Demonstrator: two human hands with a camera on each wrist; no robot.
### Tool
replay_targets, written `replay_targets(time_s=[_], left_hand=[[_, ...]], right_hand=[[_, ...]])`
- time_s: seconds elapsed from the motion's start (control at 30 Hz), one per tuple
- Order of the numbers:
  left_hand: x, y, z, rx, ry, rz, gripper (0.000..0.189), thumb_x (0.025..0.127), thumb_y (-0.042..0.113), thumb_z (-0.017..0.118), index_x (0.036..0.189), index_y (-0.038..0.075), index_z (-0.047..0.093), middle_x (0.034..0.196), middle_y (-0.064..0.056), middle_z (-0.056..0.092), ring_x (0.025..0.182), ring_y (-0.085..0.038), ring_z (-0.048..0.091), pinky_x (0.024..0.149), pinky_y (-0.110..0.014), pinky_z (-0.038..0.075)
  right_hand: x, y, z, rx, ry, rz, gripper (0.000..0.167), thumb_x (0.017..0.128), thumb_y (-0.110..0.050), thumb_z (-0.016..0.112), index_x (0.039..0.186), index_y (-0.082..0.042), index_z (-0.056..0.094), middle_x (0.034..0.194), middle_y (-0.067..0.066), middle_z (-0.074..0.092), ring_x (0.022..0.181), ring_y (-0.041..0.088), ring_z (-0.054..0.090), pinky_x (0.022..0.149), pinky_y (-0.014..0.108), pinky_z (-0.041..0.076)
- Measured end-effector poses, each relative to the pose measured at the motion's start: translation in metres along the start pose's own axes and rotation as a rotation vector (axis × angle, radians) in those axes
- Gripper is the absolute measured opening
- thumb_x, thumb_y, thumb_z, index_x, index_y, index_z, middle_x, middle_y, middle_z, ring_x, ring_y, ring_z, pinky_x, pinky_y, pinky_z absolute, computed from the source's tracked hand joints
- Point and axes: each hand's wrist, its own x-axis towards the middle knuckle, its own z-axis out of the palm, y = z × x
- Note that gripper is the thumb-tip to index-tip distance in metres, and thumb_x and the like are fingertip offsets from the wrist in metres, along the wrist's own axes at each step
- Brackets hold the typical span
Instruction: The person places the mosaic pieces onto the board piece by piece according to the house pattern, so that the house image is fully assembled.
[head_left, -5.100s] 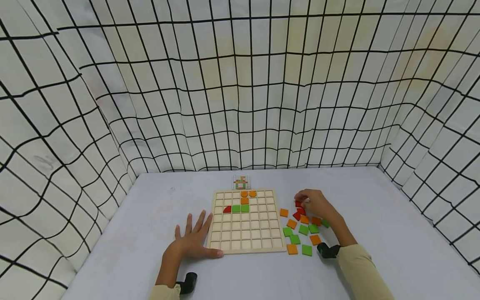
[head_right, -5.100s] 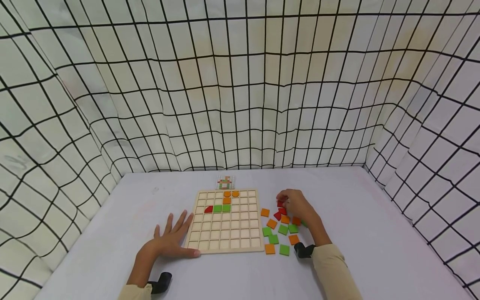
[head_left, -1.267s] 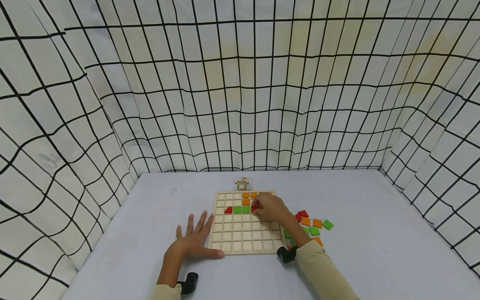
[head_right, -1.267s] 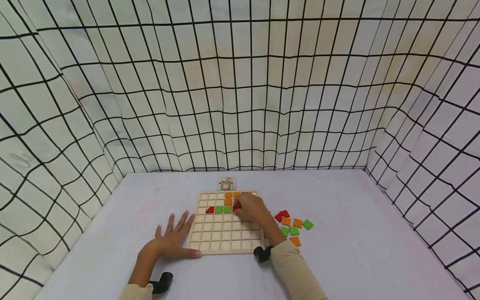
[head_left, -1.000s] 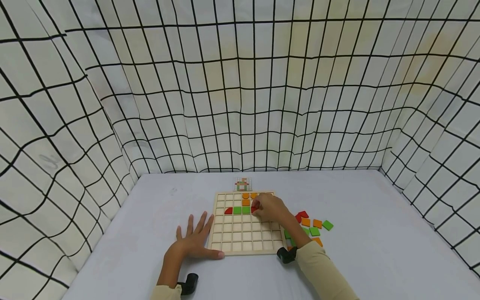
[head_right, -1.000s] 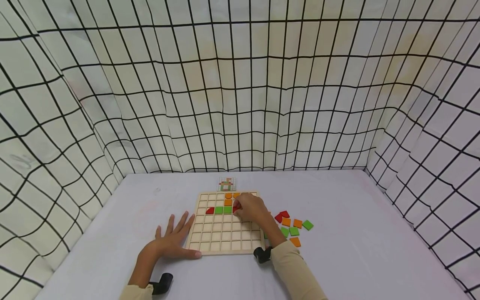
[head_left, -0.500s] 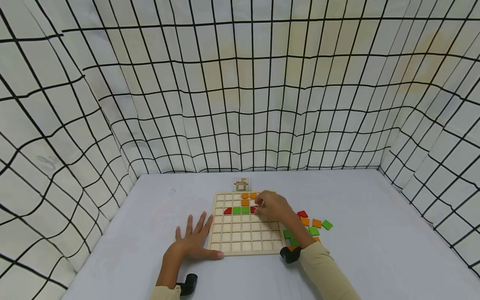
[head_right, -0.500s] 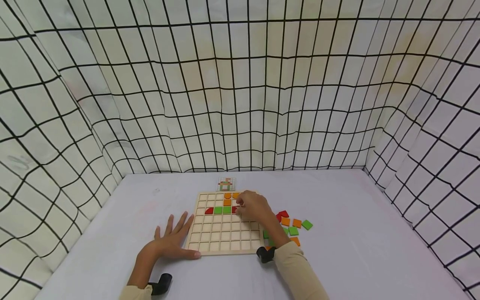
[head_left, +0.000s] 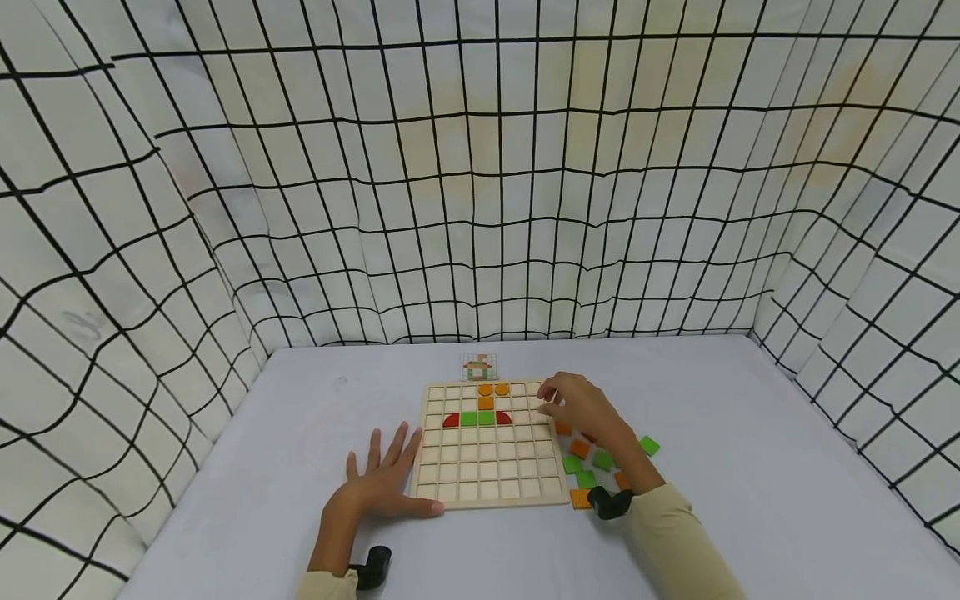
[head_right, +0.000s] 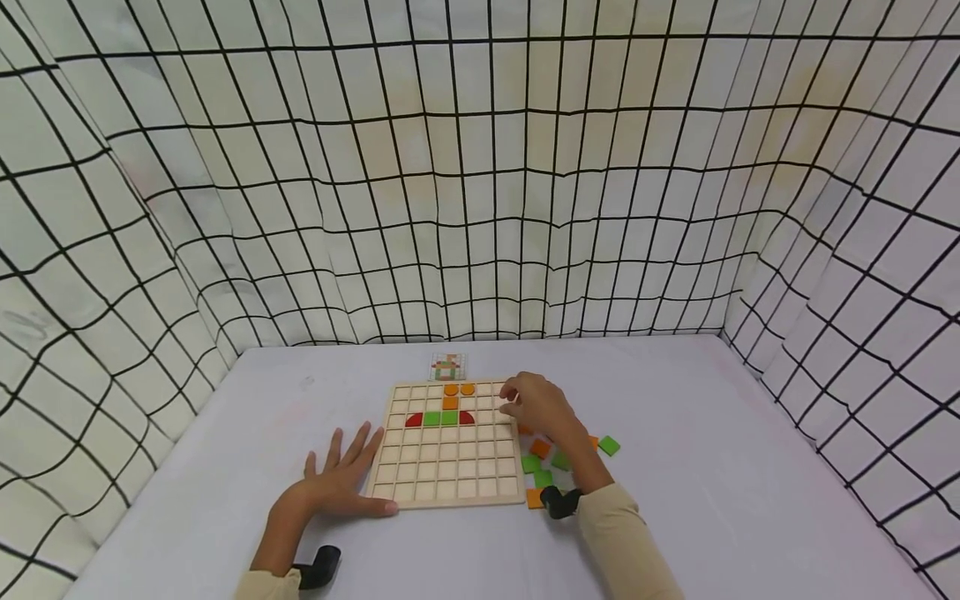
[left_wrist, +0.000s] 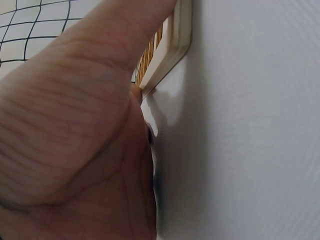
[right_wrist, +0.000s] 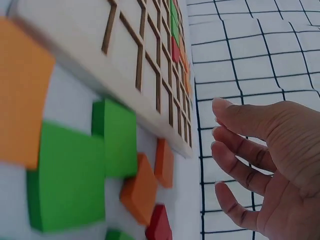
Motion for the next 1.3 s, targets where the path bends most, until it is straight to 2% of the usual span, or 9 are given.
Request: replay_targets(time_s=[0.23, 0.5, 0.73, 0.87, 1.07, 1.17, 1.3], left_hand=[[0.002, -0.003, 0.002, 0.008, 0.0, 0.001, 0.128, 0.062, 0.072, 0.077, 0.158, 0.016, 0.013, 0.166, -0.013, -0.002, 0.147, -0.048, -0.017, 0.108, -0.075, -0.009], [0.003, -0.003, 0.003, 0.009, -0.005, -0.007, 0.128, 0.062, 0.072, 0.076, 0.158, 0.016, 0.014, 0.166, -0.013, -0.002, 0.147, -0.048, -0.016, 0.108, -0.075, -0.009], [0.002, -0.002, 0.001, 0.0, -0.001, 0.005, 0.128, 0.062, 0.072, 0.077, 0.158, 0.016, 0.013, 0.166, -0.013, -0.003, 0.147, -0.048, -0.016, 0.107, -0.075, -0.009], [0.002, -0.004, 0.001, 0.014, 0.0, -0.003, 0.128, 0.062, 0.072, 0.076, 0.158, 0.017, 0.013, 0.166, -0.012, -0.003, 0.147, -0.048, -0.016, 0.107, -0.076, -0.009], [0.003, -0.004, 0.002, 0.015, -0.002, -0.005, 0.128, 0.062, 0.073, 0.076, 0.158, 0.017, 0.012, 0.166, -0.012, -0.003, 0.147, -0.048, -0.016, 0.107, -0.076, -0.008], [0.002, -0.003, 0.001, 0.006, -0.002, -0.002, 0.128, 0.062, 0.072, 0.077, 0.158, 0.016, 0.013, 0.166, -0.013, -0.003, 0.147, -0.048, -0.016, 0.107, -0.076, -0.008], [0.002, -0.002, 0.001, 0.002, 0.001, -0.001, 0.128, 0.061, 0.071, 0.077, 0.158, 0.016, 0.014, 0.166, -0.013, -0.002, 0.147, -0.048, -0.016, 0.107, -0.076, -0.009]], right_hand=[[-0.013, 0.018, -0.012, 0.012, 0.005, 0.03, 0.014, 0.09, -0.017, 0.072, 0.1, -0.008, 0.071, 0.094, 0.0, 0.066, 0.086, 0.015, 0.061, 0.073, 0.031, 0.053], [-0.027, 0.04, -0.017, 0.025, -0.038, 0.1, 0.011, 0.091, -0.017, 0.069, 0.099, -0.009, 0.071, 0.092, 0.0, 0.065, 0.085, 0.015, 0.058, 0.079, 0.034, 0.053], [-0.04, 0.055, -0.027, 0.035, -0.099, 0.182, 0.007, 0.091, -0.013, 0.069, 0.097, -0.009, 0.071, 0.091, 0.002, 0.064, 0.083, 0.017, 0.056, 0.072, 0.031, 0.054], [-0.042, 0.064, -0.029, 0.025, -0.118, 0.195, 0.008, 0.091, -0.012, 0.068, 0.098, -0.01, 0.071, 0.092, 0.004, 0.064, 0.082, 0.018, 0.055, 0.072, 0.031, 0.054], [-0.044, 0.07, -0.026, 0.017, -0.122, 0.182, 0.01, 0.089, -0.009, 0.069, 0.099, -0.01, 0.072, 0.091, 0.003, 0.066, 0.083, 0.017, 0.057, 0.08, 0.038, 0.056], [-0.044, 0.071, -0.025, 0.027, -0.115, 0.203, 0.01, 0.088, -0.009, 0.071, 0.098, -0.009, 0.072, 0.091, 0.003, 0.067, 0.083, 0.016, 0.058, 0.082, 0.038, 0.056], [-0.044, 0.072, -0.024, 0.014, -0.088, 0.25, 0.016, 0.087, -0.018, 0.075, 0.097, -0.006, 0.069, 0.087, 0.003, 0.066, 0.079, 0.016, 0.056, 0.077, 0.034, 0.055]])
